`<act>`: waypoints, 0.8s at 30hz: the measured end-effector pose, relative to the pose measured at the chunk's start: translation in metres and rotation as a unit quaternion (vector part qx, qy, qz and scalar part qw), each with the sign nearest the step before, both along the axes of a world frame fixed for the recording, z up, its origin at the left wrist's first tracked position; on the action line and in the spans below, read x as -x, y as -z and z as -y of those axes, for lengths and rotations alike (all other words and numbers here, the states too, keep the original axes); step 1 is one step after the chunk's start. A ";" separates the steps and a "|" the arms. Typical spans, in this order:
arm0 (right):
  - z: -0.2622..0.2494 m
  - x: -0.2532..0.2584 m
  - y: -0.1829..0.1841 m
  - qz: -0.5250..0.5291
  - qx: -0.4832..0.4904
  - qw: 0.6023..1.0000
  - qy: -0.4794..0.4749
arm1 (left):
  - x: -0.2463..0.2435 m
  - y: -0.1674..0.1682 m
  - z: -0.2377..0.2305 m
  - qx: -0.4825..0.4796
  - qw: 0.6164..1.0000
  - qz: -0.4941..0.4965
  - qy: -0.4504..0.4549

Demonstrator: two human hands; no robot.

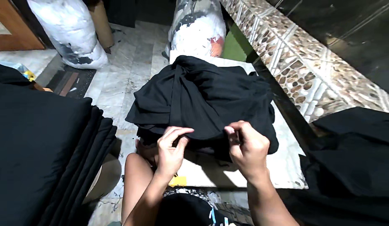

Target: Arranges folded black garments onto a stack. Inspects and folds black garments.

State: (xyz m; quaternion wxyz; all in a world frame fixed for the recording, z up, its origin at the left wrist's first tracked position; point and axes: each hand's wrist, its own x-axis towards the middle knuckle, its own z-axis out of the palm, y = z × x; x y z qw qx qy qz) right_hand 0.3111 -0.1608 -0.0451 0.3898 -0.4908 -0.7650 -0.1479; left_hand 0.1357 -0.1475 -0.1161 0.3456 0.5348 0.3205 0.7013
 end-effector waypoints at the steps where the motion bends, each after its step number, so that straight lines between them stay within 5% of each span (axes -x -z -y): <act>1: -0.008 -0.001 0.005 0.000 0.001 0.999 0.034 | -0.002 -0.007 0.004 0.042 0.979 0.148 0.131; 4: -0.022 0.002 0.021 -0.005 0.059 0.994 0.089 | 0.002 -0.013 0.007 0.145 0.888 0.338 0.276; 8: 0.004 0.015 0.019 -0.028 0.074 0.996 0.052 | 0.009 -0.011 0.011 0.096 0.935 0.285 0.187; 15: 0.029 0.031 0.025 -0.150 0.230 0.942 -0.191 | 0.023 -0.007 0.024 0.005 0.965 0.138 0.222; 24: 0.024 0.046 0.023 -0.078 0.154 0.976 -0.131 | 0.024 -0.012 0.029 -0.012 0.988 0.033 0.152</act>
